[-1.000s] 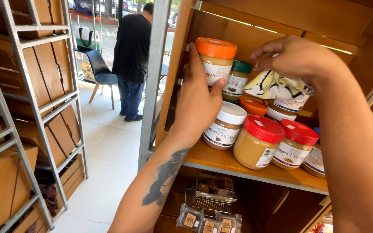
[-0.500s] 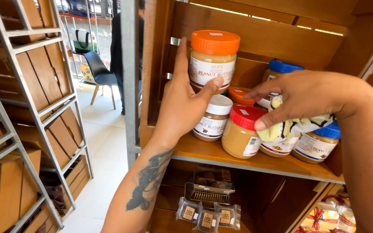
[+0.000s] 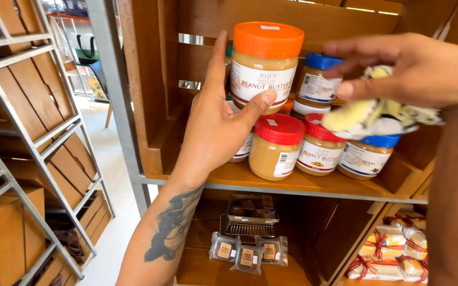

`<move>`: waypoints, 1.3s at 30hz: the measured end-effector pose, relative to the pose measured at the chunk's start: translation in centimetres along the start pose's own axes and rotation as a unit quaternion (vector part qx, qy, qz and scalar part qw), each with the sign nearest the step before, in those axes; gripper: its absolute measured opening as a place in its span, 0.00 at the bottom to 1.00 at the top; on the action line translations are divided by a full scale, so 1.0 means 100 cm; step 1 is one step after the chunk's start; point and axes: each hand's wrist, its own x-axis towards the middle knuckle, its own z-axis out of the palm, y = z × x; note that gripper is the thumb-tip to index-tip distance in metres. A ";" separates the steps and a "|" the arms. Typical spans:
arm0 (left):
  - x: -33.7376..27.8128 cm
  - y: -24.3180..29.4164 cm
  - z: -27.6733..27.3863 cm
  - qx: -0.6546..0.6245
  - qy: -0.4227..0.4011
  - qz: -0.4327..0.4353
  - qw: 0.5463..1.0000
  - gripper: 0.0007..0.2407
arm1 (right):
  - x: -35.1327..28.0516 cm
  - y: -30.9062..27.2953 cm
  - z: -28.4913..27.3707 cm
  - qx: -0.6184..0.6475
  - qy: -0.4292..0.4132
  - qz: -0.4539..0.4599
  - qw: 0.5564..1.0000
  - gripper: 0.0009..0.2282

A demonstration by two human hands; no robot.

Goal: Wiping peanut butter jars with a cloth and arranging them on wooden display shelves.

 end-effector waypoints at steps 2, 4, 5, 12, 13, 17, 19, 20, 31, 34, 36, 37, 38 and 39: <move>0.000 0.003 0.007 0.003 -0.007 0.004 1.000 0.38 | -0.005 -0.021 0.009 0.020 0.032 0.011 0.999 0.35; 0.001 0.005 0.015 0.008 -0.012 0.009 1.000 0.38 | -0.002 -0.024 0.016 0.040 0.063 0.019 0.997 0.36; 0.001 0.005 0.019 0.000 -0.015 -0.001 1.000 0.39 | 0.002 -0.016 0.019 0.093 0.062 -0.055 0.992 0.34; 0.008 0.003 0.036 0.017 -0.028 0.001 0.999 0.41 | 0.008 -0.010 0.018 0.120 0.104 -0.144 0.977 0.23; 0.011 0.000 0.038 0.017 -0.029 -0.002 0.999 0.41 | 0.011 -0.003 0.016 0.121 0.102 -0.142 0.977 0.23; 0.020 0.001 0.040 -0.002 -0.041 0.013 0.999 0.42 | 0.016 0.014 0.000 0.223 0.077 -0.177 0.955 0.19; 0.018 0.008 0.033 -0.010 -0.043 0.020 0.999 0.41 | 0.016 0.024 -0.011 0.263 0.052 -0.195 0.943 0.18; 0.012 0.012 0.028 0.058 -0.035 0.029 0.997 0.39 | 0.017 0.033 -0.016 0.251 0.061 -0.204 0.944 0.17; -0.033 -0.010 0.037 0.387 -0.104 0.084 0.912 0.28 | 0.021 0.077 -0.023 0.188 0.124 -0.178 0.958 0.17; -0.040 0.001 0.037 0.344 -0.074 0.116 0.929 0.21 | 0.021 0.074 -0.010 0.184 0.206 -0.138 0.951 0.15; -0.045 0.005 0.037 0.311 -0.040 0.129 0.941 0.17 | 0.021 0.070 -0.009 0.261 0.155 -0.138 0.943 0.14; -0.046 0.005 0.037 0.311 -0.042 0.130 0.941 0.17 | 0.021 0.072 -0.009 0.262 0.157 -0.136 0.943 0.14; -0.047 0.005 0.037 0.291 -0.035 0.132 0.947 0.16 | 0.022 0.073 -0.008 0.268 0.156 -0.129 0.942 0.14; -0.048 0.005 0.037 0.272 -0.027 0.134 0.953 0.15 | 0.023 0.074 -0.007 0.275 0.155 -0.123 0.941 0.14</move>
